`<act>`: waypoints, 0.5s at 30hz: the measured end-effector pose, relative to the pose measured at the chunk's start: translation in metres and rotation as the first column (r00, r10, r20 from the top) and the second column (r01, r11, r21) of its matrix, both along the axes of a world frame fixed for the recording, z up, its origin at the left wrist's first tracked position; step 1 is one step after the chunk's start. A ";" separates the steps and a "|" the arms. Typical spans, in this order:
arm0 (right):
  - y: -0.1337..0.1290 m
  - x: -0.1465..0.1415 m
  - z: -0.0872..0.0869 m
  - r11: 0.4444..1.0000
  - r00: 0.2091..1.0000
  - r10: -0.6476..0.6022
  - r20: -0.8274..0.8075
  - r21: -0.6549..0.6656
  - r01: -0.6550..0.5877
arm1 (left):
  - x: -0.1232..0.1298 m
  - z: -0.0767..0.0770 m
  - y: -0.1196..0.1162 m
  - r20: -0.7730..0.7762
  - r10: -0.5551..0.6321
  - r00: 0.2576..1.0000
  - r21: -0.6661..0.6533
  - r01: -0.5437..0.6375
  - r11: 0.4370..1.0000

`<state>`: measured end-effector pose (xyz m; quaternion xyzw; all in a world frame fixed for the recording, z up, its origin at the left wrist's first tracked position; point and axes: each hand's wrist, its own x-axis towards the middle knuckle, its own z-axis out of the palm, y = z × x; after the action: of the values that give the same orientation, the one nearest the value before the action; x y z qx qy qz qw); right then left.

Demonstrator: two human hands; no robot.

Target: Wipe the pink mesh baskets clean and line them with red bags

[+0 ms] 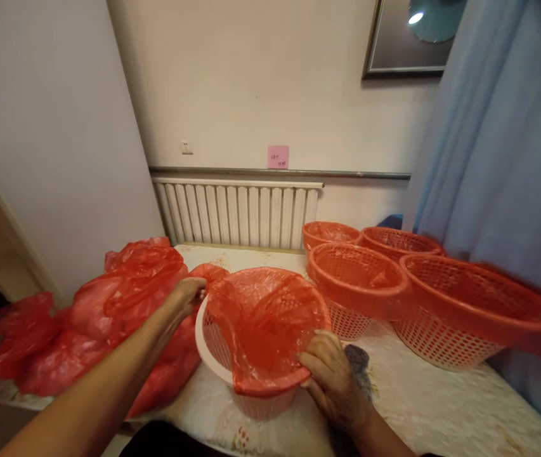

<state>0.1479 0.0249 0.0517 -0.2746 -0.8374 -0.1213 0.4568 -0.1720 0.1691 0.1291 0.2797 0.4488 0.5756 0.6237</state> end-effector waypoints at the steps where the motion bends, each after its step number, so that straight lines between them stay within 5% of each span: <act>1: 0.000 0.000 -0.001 1.000 1.000 -0.002 0.000 -0.003 0.002 | 0.000 0.002 -0.010 -0.044 0.036 0.998 0.026 -0.034 0.999; 4: 0.002 0.000 -0.003 1.000 1.000 0.005 -0.007 -0.001 -0.005 | 0.004 0.009 -0.043 -0.190 0.078 0.979 0.086 -0.063 0.994; 9: 0.005 0.000 -0.006 1.000 1.000 0.024 -0.011 -0.002 -0.024 | 0.024 0.023 -0.088 -0.457 -0.036 0.889 0.037 0.059 0.998; 15: 0.004 0.000 -0.006 1.000 0.999 0.026 -0.020 0.005 -0.026 | 0.054 0.023 -0.106 -0.277 -0.110 0.955 0.016 0.119 0.993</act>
<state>0.1479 0.0288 0.0461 -0.2637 -0.8360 -0.1147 0.4673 -0.1176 0.0631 0.1525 0.3925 0.5051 0.5011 0.5829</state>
